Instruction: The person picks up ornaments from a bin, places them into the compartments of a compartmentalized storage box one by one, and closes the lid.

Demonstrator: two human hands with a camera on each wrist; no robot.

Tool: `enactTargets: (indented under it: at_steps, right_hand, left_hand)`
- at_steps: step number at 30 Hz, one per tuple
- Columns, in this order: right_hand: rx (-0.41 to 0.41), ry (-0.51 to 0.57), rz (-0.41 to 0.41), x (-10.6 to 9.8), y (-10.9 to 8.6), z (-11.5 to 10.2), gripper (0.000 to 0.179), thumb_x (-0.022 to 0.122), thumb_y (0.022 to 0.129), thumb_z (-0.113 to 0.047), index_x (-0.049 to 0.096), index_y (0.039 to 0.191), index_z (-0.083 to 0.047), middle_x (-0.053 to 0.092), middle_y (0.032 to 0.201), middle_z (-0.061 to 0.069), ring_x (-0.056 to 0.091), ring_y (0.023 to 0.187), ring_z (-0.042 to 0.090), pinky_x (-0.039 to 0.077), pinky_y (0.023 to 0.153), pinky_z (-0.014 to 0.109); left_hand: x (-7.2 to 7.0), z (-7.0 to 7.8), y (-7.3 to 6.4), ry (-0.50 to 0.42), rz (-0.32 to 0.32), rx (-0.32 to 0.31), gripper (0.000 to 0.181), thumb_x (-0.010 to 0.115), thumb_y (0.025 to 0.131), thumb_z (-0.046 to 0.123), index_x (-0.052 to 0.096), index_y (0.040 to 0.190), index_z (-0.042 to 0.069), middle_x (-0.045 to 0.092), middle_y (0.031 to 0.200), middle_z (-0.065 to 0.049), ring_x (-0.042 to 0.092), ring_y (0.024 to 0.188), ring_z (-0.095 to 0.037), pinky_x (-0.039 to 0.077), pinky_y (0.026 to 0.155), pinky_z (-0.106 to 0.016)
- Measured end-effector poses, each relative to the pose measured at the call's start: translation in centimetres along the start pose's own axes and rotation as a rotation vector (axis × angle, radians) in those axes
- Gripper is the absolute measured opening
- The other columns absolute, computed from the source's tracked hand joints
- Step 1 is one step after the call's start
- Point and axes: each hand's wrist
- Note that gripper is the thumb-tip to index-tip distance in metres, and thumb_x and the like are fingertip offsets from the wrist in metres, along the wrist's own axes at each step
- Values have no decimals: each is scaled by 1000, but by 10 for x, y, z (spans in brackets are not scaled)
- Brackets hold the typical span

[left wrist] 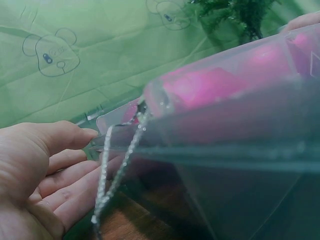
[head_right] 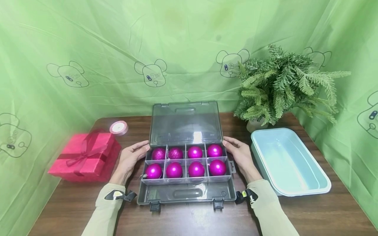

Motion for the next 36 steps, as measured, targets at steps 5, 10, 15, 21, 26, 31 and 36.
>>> enactTargets:
  at_steps: [5,10,15,21,26,31,36]
  right_hand:
    - [-20,-22,-5,0,0,0,54,73,104,-25,59,144,8,74,128,9,70,105,1,55,94,19]
    - [-22,-46,2,0,0,1,54,74,104,-27,61,145,4,73,129,9,69,105,1,55,93,19]
    - [-35,-71,3,-1,-1,0,54,74,103,-30,62,147,0,74,124,5,68,104,2,55,91,18]
    - [-46,-71,5,-1,0,1,53,74,103,-28,62,146,0,76,118,-1,68,105,3,55,92,18]
    - [-62,-45,12,0,1,2,52,75,103,-25,62,146,1,75,123,1,69,107,4,54,93,18]
    - [-83,-38,24,1,0,1,50,76,102,-24,63,144,1,74,129,6,69,108,4,54,94,18]
    - [-84,-45,41,1,-1,-1,50,78,101,-24,65,143,0,75,124,3,69,105,5,55,92,19]
  left_hand:
    - [0,1,-1,7,9,14,43,79,95,-1,66,134,-12,80,108,-10,77,94,-12,61,89,-28]
    - [1,1,-2,25,12,18,44,80,95,0,66,135,-12,76,121,-17,76,98,-9,59,91,-27]
    - [2,0,-1,23,12,31,43,80,94,0,68,134,-10,74,124,-21,76,101,-11,59,92,-28]
    - [2,1,-1,35,5,53,43,80,94,0,67,135,-10,74,124,-20,75,105,-10,58,93,-27]
    - [3,1,-1,45,12,78,43,79,94,0,68,135,-9,75,123,-17,74,107,-10,58,94,-25]
    - [4,1,-1,47,34,89,43,82,93,1,70,133,-8,77,120,-15,75,103,-11,59,93,-26]
    - [4,0,-1,39,53,71,43,83,92,2,71,132,-6,78,117,-13,75,102,-11,59,93,-27]
Point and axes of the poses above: each hand's wrist, its own y-axis towards the middle knuckle, its own x-axis out of the palm, z = x × y
